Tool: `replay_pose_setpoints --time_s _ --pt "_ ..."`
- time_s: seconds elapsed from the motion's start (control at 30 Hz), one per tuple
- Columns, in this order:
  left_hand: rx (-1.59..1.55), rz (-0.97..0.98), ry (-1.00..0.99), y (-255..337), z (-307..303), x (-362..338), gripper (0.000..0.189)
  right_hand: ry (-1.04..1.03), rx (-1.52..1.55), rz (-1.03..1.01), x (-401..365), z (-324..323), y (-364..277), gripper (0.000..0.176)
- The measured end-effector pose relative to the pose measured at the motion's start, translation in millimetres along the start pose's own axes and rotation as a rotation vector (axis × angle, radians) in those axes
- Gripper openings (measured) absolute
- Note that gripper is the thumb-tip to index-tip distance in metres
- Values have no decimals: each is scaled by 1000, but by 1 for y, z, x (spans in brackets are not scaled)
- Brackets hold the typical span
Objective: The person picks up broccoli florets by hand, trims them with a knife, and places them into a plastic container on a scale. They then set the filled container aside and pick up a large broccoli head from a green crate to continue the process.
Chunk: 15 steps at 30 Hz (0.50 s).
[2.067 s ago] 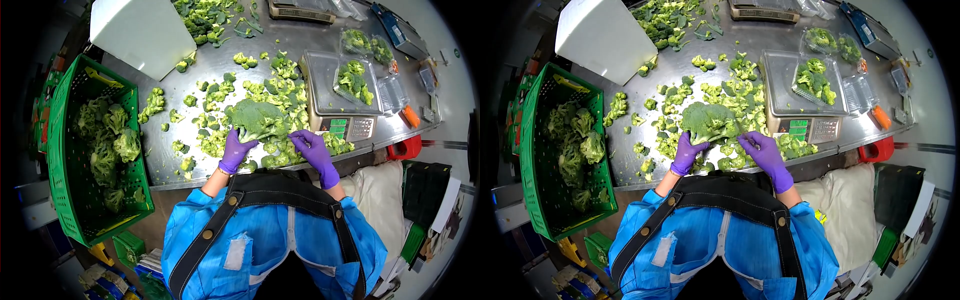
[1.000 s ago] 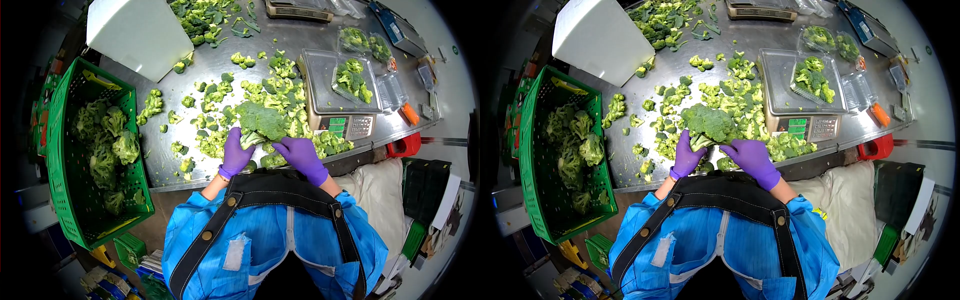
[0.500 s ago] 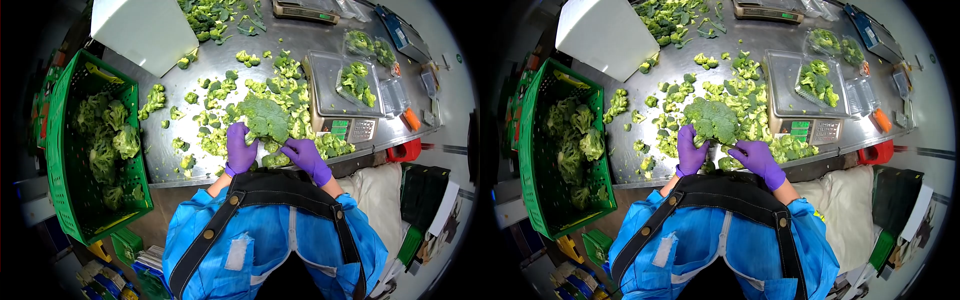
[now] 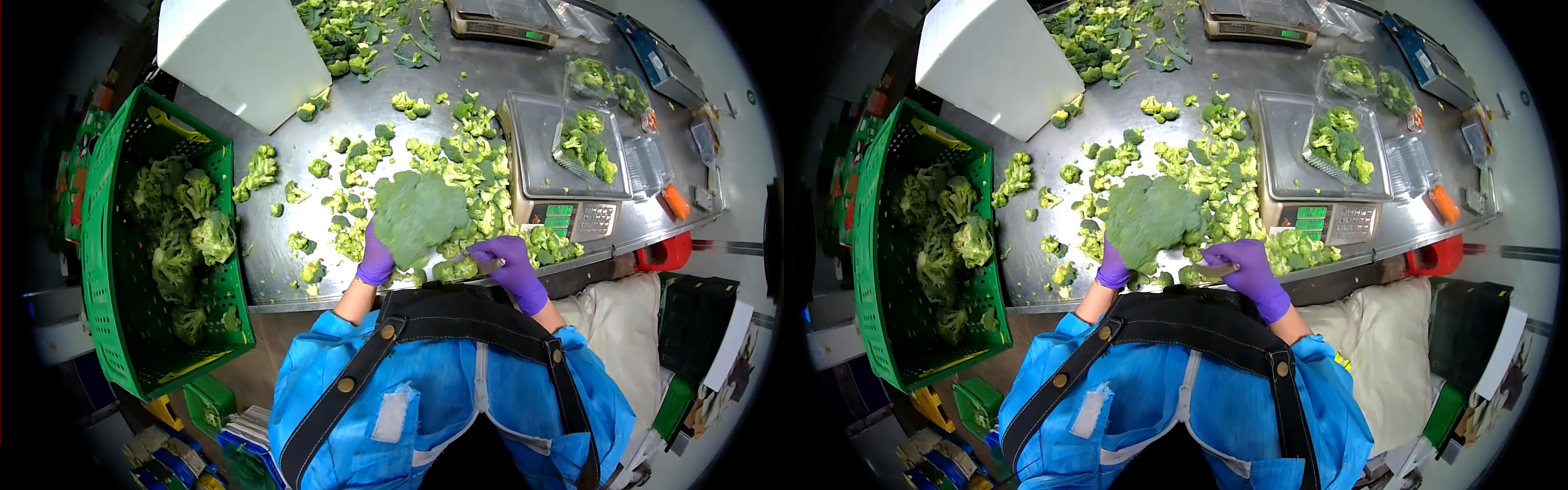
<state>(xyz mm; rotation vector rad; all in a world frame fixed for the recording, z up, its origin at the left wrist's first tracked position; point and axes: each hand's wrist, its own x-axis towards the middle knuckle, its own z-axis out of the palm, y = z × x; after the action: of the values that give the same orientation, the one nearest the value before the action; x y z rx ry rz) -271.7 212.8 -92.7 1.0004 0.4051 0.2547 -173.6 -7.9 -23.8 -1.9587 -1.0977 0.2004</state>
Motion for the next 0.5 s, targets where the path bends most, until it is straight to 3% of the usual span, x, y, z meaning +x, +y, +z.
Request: replay_pose_setpoints --time_s 0.07,0.1,0.13,0.17,0.5 --pt "91 25 -91 -7 -17 -1 35 145 207 190 1 -2 -8 13" --pt "-154 -64 -118 -9 -21 0 39 73 204 336 3 -8 -14 13" --pt "-400 -150 -141 -10 -25 0 42 73 209 337 4 -8 -17 13" --pt "-375 -247 -31 -14 -27 1 50 98 273 335 5 -7 -18 13" --pt "-469 -53 -75 3 -34 19 49 82 382 305 5 -1 -25 15"
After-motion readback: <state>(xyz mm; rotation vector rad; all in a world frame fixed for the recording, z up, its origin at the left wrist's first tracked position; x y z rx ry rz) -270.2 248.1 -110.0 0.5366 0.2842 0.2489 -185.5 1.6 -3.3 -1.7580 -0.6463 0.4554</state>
